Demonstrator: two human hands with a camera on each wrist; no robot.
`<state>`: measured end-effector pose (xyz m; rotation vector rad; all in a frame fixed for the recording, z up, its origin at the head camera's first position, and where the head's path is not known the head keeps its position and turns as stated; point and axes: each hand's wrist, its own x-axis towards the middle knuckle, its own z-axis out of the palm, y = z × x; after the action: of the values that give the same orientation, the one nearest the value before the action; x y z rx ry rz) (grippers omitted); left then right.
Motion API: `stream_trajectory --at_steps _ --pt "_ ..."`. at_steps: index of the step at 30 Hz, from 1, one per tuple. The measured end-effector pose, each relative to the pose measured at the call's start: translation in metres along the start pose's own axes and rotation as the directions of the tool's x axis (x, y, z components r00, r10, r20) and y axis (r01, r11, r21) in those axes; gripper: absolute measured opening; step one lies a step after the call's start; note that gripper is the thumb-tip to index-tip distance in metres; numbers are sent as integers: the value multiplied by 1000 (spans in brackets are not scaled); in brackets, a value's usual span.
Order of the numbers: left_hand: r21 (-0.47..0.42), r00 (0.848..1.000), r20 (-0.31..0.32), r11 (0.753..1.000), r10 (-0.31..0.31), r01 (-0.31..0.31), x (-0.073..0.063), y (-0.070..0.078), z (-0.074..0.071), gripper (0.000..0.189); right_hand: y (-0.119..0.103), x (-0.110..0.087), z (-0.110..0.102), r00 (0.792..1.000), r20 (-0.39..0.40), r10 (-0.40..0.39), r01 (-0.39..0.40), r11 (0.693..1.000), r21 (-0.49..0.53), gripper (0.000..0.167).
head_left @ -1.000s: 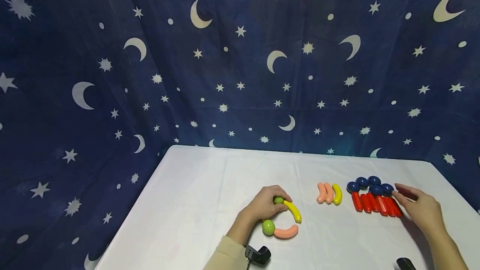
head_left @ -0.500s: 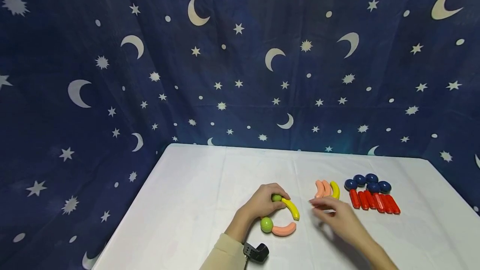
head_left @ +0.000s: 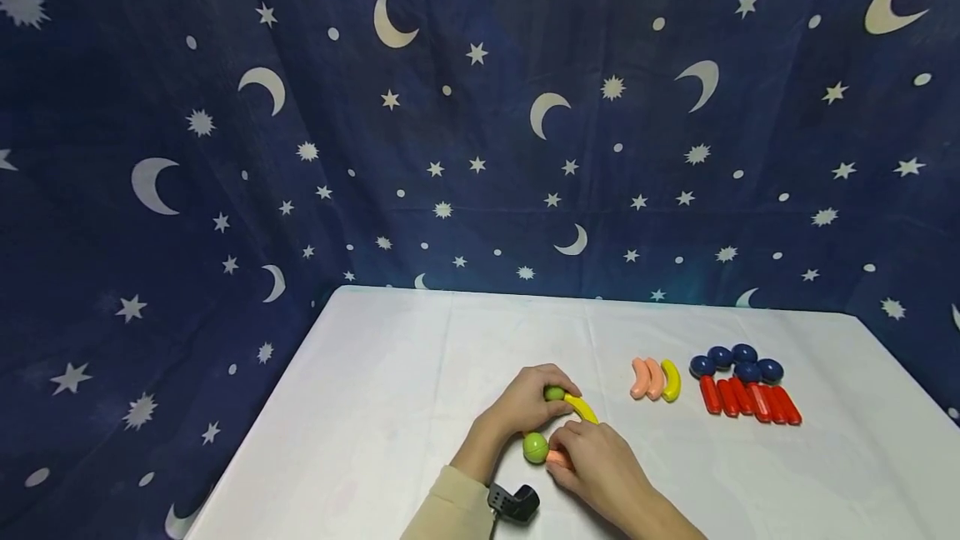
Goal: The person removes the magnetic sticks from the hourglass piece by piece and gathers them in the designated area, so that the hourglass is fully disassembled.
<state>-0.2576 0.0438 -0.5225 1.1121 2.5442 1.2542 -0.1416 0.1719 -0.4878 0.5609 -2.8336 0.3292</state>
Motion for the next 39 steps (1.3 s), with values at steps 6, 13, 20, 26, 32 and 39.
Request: stream_trajectory --at_steps 6,13,20,26,32,39 --pt "3 1000 -2 1000 -3 3 1 0 1 17 6 -1 13 989 -135 -55 57 998 9 16" --pt "-8 1000 -5 1000 3 -4 2 -3 1 17 9 0 19 979 -191 -78 88 995 45 18" --pt "-15 1000 -7 1000 8 -9 2 -4 1 18 7 -6 4 995 -59 83 -72 983 168 10" --pt "-25 1000 -1 1000 -5 5 3 -2 3 17 32 -6 -18 926 128 356 -378 869 320 28" --pt "-20 1000 12 999 -26 26 3 -1 3 18 93 -16 -33 817 235 526 -576 726 377 47" --pt "-25 1000 3 1000 -5 5 2 0 2 18 156 -35 -56 756 280 591 -644 597 479 62"
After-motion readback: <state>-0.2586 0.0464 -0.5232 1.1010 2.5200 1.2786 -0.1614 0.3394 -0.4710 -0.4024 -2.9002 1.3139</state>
